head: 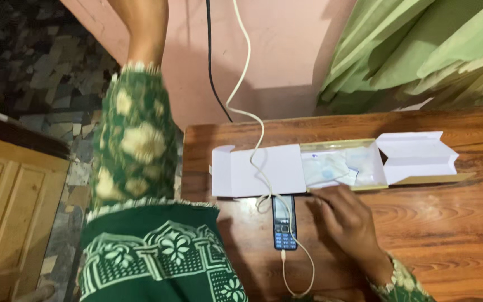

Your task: The person inserts a SIM card and battery into a feature phone, closes the back cover, and connects a charger to the phone. The charger is then plugged into a wall socket, and the phone begins to charge.

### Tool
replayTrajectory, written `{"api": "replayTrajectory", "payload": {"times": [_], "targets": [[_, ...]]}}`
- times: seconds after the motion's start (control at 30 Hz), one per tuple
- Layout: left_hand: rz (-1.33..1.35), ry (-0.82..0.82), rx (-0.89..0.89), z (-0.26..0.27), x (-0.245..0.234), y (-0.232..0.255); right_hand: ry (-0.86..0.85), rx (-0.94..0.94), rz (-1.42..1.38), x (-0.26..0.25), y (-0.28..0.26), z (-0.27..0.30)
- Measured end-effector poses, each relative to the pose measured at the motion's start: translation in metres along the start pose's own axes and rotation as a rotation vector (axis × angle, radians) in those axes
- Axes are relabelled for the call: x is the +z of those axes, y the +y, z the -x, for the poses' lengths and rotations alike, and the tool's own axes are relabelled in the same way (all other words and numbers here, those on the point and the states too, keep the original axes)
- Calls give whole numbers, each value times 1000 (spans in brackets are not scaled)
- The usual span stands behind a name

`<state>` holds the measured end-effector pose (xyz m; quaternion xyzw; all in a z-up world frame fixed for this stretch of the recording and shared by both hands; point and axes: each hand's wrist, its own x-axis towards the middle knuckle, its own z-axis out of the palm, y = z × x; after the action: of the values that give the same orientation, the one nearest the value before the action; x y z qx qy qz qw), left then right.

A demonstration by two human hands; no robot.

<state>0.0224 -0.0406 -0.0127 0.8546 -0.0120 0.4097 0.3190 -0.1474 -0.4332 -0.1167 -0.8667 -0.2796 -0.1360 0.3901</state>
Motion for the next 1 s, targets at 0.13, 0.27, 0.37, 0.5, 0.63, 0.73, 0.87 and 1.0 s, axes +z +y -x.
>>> {"api": "replayTrajectory", "payload": {"times": [0.13,0.27,0.37,0.5,0.63,0.73,0.87,1.0], "targets": [[123,12,-47,51,-39,46,-53,54,4,1,-5,6],[181,-54,-341,194,-58,113,-146,220,-62,14,-5,26],[367,-261,-917,271,-46,135,-253,447,-83,19,-5,49],[247,-387,-902,328,-27,150,-297,441,-63,31,-6,62],[199,-445,-813,349,-16,155,-360,551,-94,38,-5,61],[260,-420,-750,354,-13,156,-287,517,-111,40,-2,65],[283,-449,-777,355,-8,160,-247,464,-133,43,2,69],[261,-440,-819,356,-3,157,-258,524,-152,46,1,71]]}}
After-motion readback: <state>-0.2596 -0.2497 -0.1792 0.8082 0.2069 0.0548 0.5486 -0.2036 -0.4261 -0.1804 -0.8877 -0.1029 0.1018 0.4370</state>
